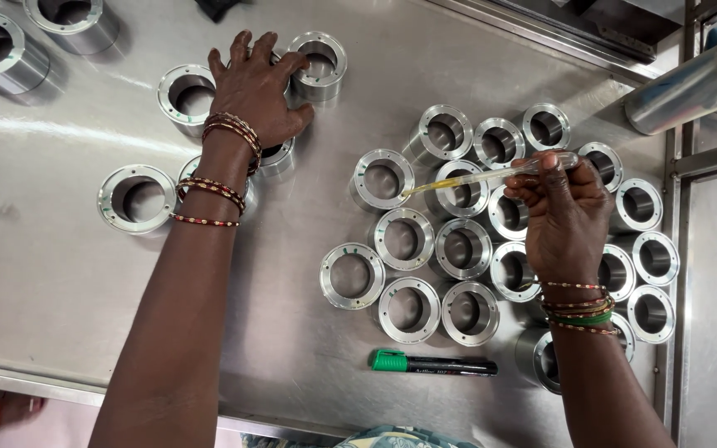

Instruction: Marking metal components with a marker and applying a liquid substance with a dropper.

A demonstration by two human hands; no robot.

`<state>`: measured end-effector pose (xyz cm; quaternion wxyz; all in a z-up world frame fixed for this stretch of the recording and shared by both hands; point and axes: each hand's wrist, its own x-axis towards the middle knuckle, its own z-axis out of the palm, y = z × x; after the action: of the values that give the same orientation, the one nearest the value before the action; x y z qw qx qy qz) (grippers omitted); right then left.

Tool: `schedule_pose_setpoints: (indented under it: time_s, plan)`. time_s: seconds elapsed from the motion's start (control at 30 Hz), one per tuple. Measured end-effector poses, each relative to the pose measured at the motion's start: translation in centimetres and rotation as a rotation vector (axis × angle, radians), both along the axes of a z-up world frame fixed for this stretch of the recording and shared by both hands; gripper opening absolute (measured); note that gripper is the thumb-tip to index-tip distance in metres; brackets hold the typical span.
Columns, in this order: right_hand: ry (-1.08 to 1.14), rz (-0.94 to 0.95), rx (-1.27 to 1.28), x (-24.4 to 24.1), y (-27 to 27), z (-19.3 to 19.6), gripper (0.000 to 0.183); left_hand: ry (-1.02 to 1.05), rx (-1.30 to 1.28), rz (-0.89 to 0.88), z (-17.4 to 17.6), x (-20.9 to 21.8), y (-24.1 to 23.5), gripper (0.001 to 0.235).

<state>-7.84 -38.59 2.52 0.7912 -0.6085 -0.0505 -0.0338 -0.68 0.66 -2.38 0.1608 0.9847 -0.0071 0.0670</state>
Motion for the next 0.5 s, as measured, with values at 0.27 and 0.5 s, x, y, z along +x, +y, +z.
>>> schedule_pose_setpoints:
  time_s: [0.27, 0.5]
  plan:
    - [-0.047, 0.051, 0.058, 1.0, 3.1, 0.0, 0.018, 0.006, 0.001, 0.001, 0.2, 0.0, -0.1, 0.066]
    - [0.002, 0.110, 0.046, 1.7, 4.7, -0.8, 0.016, 0.027, -0.004, 0.009, 0.2, 0.0, -0.1, 0.066]
